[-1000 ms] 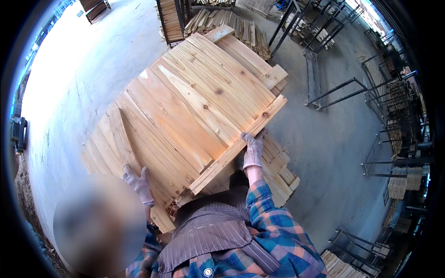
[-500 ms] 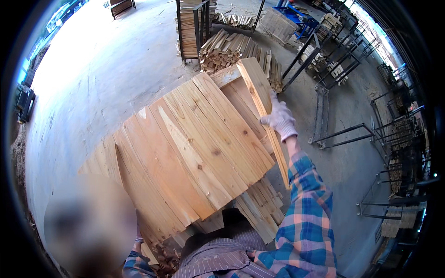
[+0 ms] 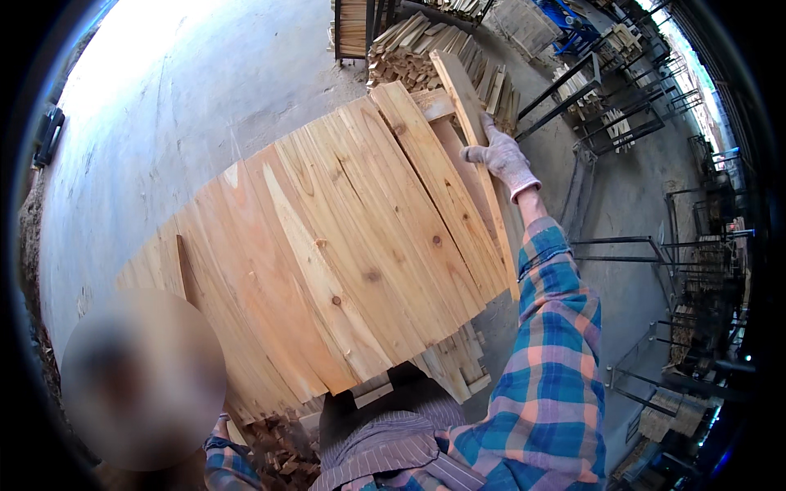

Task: The person repeatedly picks up wooden planks from a large pile and places them onto a wooden pallet. The person arranges the planks side-by-side to form a neat stack on the pallet, repeating this process throughout the video.

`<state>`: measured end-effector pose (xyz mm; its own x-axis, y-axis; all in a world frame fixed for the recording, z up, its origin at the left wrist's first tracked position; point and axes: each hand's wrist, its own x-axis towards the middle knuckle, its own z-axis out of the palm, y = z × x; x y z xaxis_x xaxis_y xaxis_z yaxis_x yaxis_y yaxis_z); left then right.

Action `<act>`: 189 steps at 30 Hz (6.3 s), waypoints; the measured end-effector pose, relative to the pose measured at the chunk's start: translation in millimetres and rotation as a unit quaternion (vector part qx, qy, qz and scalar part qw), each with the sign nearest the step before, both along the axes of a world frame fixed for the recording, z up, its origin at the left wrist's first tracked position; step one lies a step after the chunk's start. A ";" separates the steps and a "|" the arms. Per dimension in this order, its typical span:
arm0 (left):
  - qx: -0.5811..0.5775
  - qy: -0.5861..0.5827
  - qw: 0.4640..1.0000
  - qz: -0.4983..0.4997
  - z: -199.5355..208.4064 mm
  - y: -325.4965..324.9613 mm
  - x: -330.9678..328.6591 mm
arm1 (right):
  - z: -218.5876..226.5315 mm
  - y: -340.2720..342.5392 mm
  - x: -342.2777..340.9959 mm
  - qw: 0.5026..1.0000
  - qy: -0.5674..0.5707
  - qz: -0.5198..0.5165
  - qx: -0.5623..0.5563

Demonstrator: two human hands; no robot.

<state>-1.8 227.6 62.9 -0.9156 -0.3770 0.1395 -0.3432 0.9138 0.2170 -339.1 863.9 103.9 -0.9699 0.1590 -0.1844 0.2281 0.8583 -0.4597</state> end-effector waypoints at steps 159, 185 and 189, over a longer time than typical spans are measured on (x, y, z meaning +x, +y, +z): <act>-0.008 0.004 0.943 0.334 -42.3 -230.4 -69.3 | -144.4 102.1 125.5 0.988 0.084 -0.123 0.046; 0.440 0.701 0.297 0.476 -52.9 -297.9 514.1 | 47.2 -692.6 464.0 0.526 0.012 0.849 -0.049; 0.446 0.810 -0.365 -0.107 -17.9 -419.9 486.7 | 14.2 -751.9 513.7 0.521 -0.064 0.851 0.023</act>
<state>484.9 -192.2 45.0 -0.0307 -0.9302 -0.3658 0.5550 0.2885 -0.7802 174.6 112.0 118.2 0.3065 -0.9040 -0.2982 -0.8546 -0.1233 -0.5044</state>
